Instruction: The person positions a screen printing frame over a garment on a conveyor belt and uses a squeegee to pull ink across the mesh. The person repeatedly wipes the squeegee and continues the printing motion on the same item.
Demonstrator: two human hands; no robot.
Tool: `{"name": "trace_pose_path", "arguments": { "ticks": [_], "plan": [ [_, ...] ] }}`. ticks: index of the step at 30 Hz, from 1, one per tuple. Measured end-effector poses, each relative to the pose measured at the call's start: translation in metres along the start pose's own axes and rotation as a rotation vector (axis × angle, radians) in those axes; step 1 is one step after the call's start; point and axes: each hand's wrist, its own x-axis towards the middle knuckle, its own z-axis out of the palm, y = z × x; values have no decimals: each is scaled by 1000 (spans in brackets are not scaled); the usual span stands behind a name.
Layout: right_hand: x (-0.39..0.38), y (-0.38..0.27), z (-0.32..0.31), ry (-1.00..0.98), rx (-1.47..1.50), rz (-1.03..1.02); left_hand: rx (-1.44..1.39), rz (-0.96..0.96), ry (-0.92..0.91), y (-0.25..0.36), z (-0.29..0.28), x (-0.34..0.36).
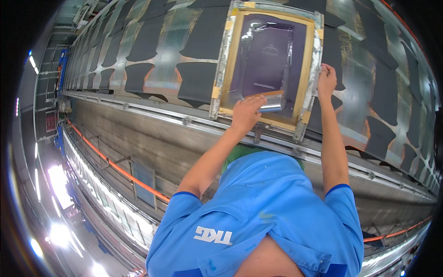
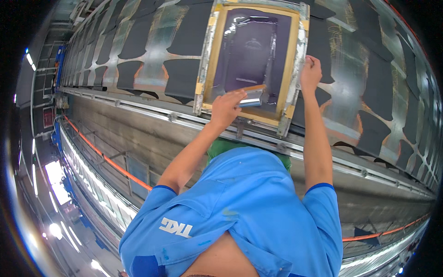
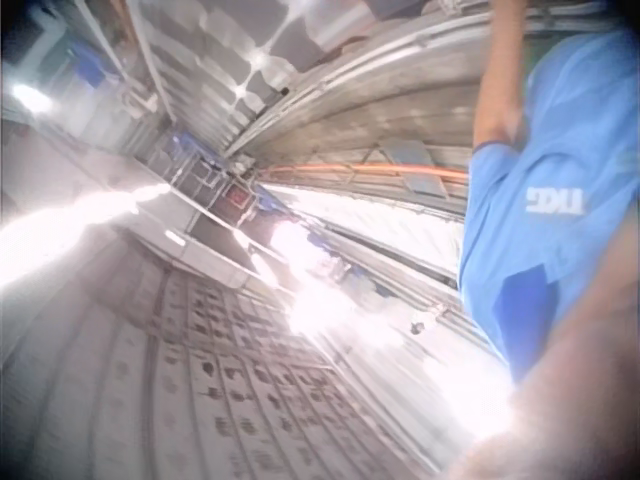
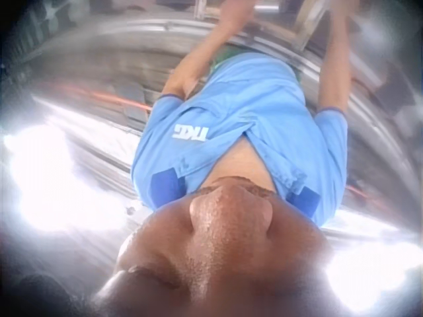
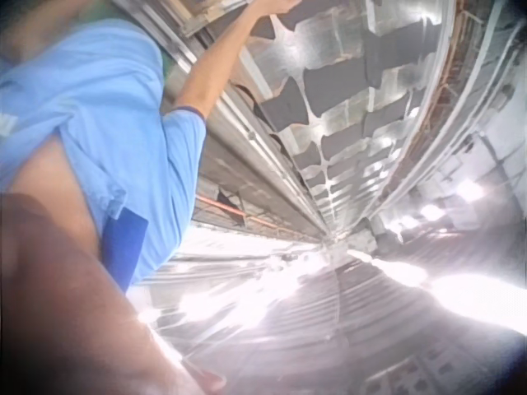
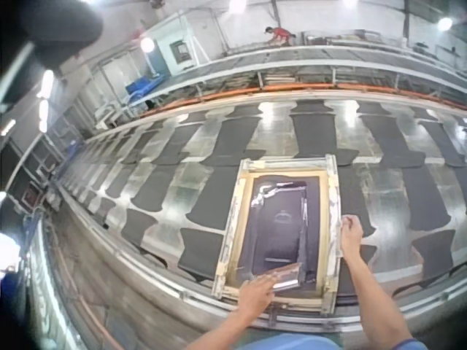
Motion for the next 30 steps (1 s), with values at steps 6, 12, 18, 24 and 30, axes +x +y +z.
{"name": "trace_pose_path", "arguments": {
  "ticks": [6,12,18,24,30],
  "plan": [
    [-76,-74,130,-79,118,121,172,252,-152,-128,-72,-21],
    [-116,-121,193,-65,98,117,130,136,-234,-218,-148,-47],
    [-121,-130,199,-84,-7,167,44,16,22,-252,-169,-53],
    [-118,-113,211,-31,-45,94,133,195,-95,-242,-145,-87],
    [-112,-113,212,-51,-81,151,198,212,-59,-247,-124,-62]
  ]
}}
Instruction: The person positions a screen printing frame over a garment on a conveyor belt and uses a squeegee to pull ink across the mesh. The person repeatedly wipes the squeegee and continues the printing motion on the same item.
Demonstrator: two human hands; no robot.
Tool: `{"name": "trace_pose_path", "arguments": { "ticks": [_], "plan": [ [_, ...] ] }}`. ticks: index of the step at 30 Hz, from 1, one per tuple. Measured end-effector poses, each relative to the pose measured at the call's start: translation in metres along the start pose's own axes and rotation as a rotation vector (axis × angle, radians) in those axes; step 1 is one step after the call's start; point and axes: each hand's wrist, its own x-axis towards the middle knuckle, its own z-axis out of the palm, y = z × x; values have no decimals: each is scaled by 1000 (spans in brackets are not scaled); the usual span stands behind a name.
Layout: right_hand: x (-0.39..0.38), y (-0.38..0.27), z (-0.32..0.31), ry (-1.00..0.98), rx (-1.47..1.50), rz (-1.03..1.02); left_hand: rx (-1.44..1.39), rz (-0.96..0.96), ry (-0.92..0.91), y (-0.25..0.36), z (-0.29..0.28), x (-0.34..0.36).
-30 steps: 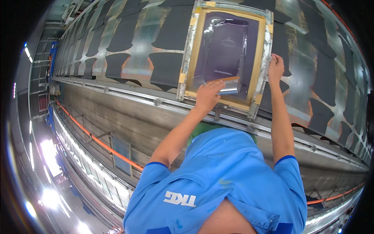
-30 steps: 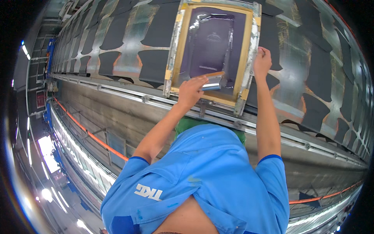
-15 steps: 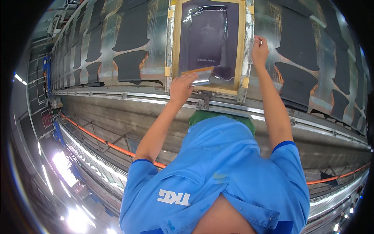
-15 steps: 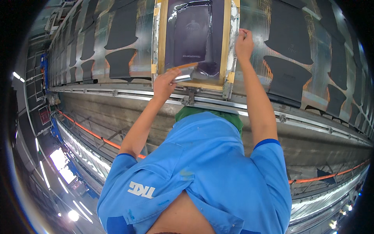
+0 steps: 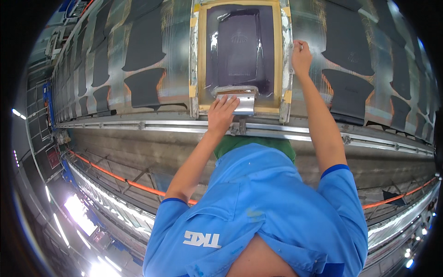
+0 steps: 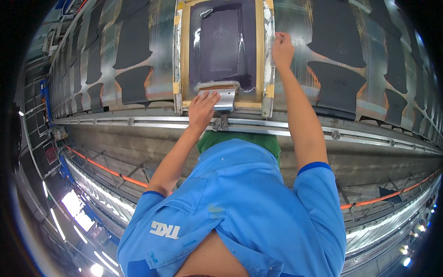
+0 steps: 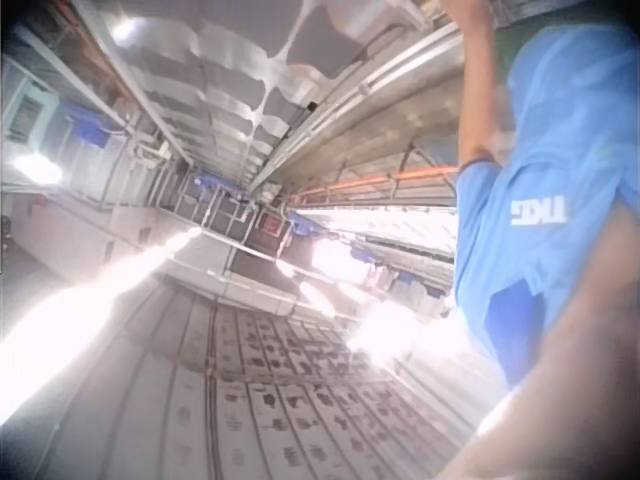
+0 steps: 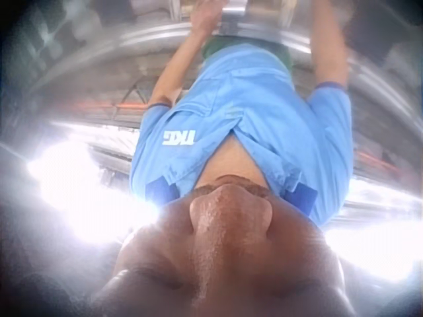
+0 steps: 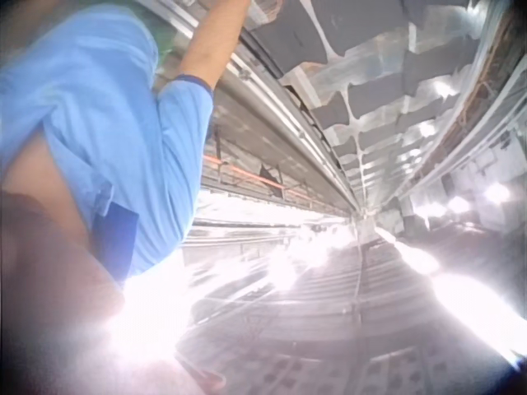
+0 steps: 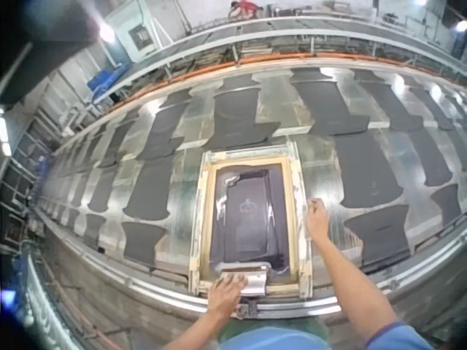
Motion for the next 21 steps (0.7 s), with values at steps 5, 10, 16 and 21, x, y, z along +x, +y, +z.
{"name": "trace_pose_path", "arguments": {
  "ticks": [5,10,16,21],
  "plan": [
    [-4,-1,-3,-7,19,27,54,41,151,-43,11,103],
    [-8,-12,-4,16,-40,80,15,4,105,-91,-18,243],
    [-5,-14,-6,-2,-5,82,204,22,142,-109,11,298],
    [-10,-11,-4,-7,-2,91,156,51,114,-75,14,214]
  ]
}}
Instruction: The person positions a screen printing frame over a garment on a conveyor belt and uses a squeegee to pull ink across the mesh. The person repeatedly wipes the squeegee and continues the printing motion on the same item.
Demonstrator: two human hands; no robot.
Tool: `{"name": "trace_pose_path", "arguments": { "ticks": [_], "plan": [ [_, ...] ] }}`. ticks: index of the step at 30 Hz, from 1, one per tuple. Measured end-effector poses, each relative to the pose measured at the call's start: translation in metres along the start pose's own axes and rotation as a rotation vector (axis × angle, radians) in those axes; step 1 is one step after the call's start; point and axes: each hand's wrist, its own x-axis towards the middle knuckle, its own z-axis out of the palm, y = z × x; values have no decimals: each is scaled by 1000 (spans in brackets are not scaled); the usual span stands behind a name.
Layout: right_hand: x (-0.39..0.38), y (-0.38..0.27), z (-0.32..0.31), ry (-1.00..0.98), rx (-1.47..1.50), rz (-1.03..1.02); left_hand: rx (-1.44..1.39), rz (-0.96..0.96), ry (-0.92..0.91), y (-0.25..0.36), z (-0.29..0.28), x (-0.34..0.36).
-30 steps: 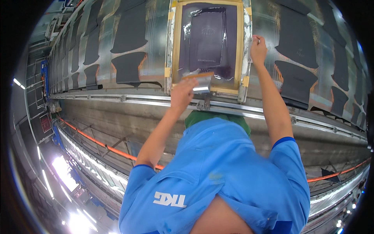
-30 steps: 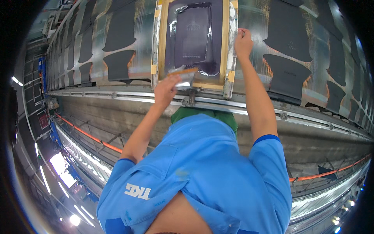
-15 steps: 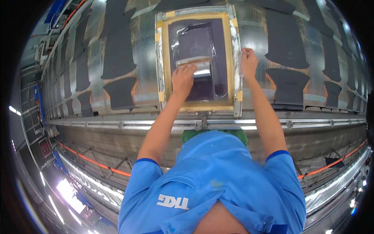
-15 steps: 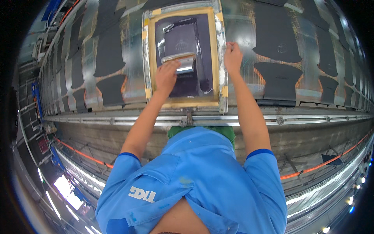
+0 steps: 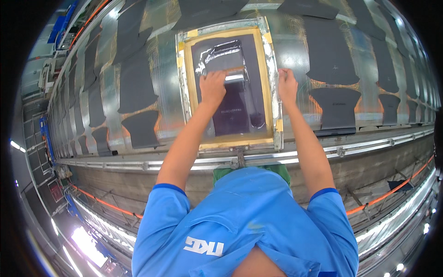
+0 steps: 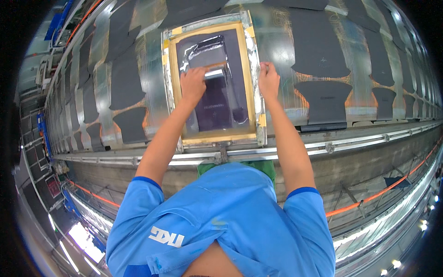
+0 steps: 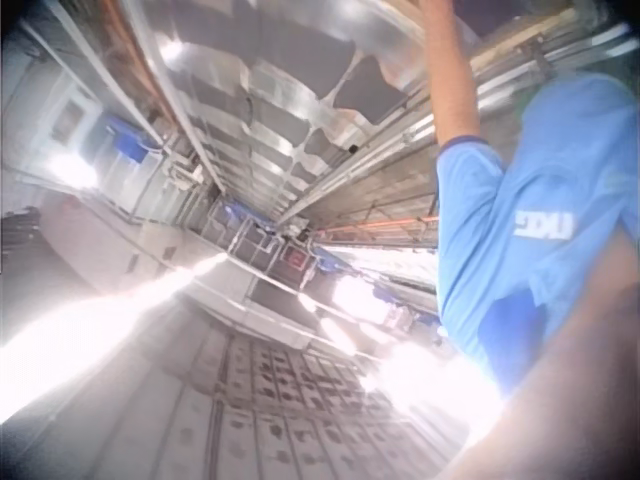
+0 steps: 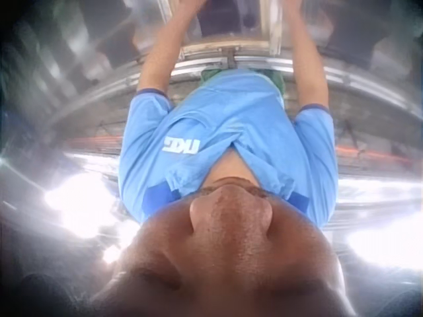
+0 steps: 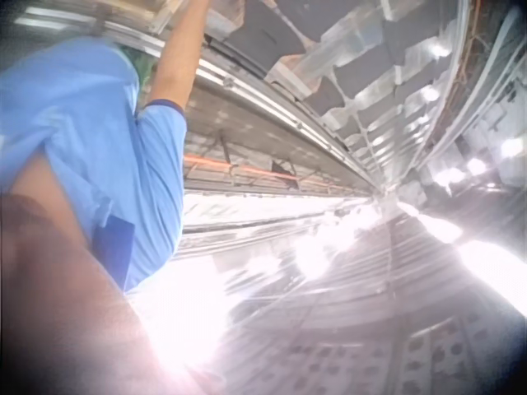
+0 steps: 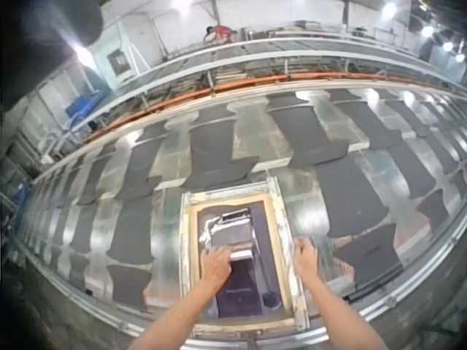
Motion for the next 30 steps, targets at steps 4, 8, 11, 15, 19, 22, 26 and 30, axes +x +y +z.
{"name": "trace_pose_path", "arguments": {
  "ticks": [4,8,11,15,19,22,26,30],
  "plan": [
    [12,13,5,41,-20,-94,-83,-2,11,41,-21,-85],
    [7,4,-4,-46,31,31,-74,-29,-10,73,-31,-159],
    [12,11,0,-22,34,-41,-107,-68,17,80,-31,-168],
    [10,11,2,-5,15,-79,-141,-123,70,43,-24,-100],
    [6,4,-1,-10,12,-34,-87,-160,3,-16,-10,16],
    [5,4,-2,9,22,-7,-99,-60,24,-48,2,89],
    [-1,-6,-7,-41,40,49,52,-124,-127,-48,8,117],
    [0,-5,-4,-25,32,22,48,-132,-164,-28,4,82]
  ]
}}
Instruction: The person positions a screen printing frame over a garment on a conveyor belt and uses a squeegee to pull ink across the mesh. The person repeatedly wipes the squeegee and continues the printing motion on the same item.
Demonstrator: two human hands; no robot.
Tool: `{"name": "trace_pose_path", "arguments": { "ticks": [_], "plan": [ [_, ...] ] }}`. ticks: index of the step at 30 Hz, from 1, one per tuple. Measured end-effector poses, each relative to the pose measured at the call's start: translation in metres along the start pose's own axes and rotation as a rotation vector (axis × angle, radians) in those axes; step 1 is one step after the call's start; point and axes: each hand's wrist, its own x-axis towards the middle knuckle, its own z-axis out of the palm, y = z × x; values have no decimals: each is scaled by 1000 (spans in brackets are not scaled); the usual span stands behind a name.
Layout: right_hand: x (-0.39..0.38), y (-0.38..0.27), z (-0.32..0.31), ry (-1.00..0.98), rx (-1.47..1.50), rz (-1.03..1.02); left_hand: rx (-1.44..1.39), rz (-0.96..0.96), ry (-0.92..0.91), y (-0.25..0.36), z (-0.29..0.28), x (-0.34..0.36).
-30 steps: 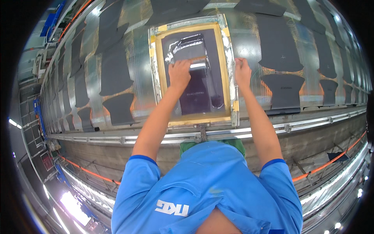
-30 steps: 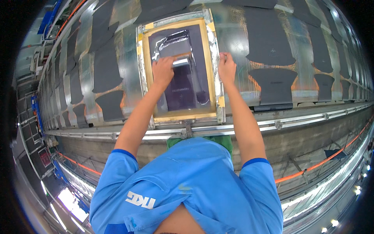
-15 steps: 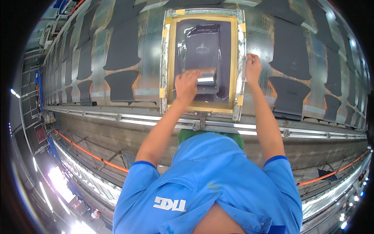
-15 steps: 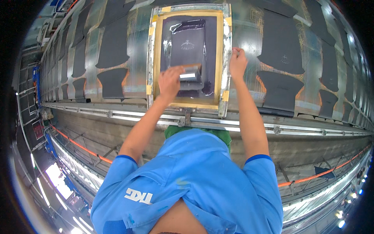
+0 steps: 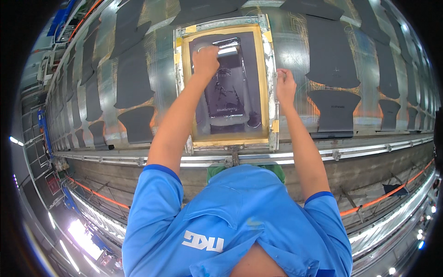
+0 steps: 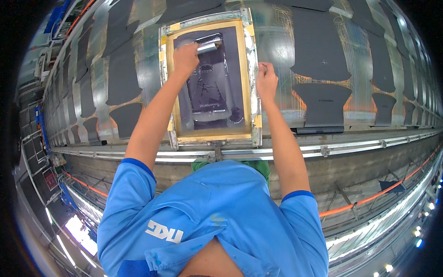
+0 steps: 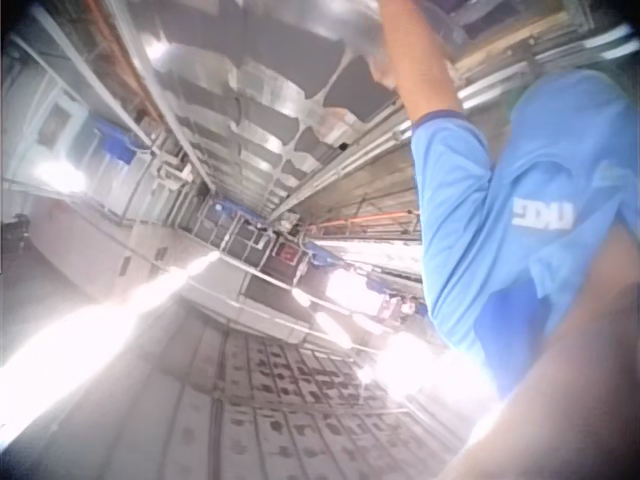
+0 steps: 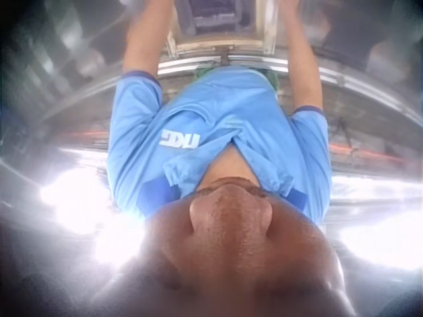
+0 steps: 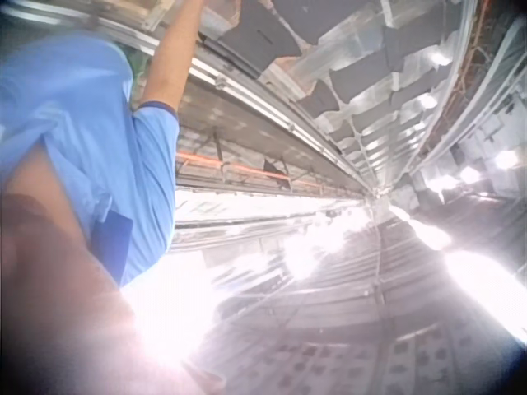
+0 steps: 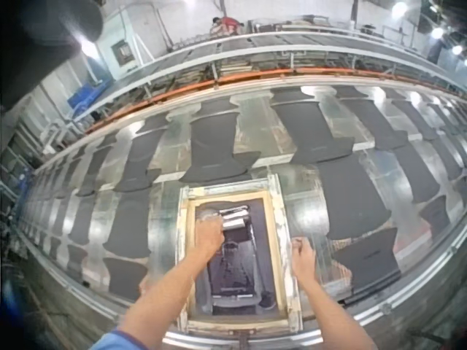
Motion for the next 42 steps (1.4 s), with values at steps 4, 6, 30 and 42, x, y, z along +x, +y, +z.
{"name": "trace_pose_path", "arguments": {
  "ticks": [4,6,30,42],
  "plan": [
    [2,6,3,25,14,-35,-29,73,41,17,5,-86],
    [9,14,3,53,22,-98,-118,120,104,33,3,-136],
    [-112,-113,206,43,150,-261,-269,-29,38,-163,-71,-357],
    [-214,-186,361,0,107,-128,-126,29,44,-358,-90,-413]
  ]
}}
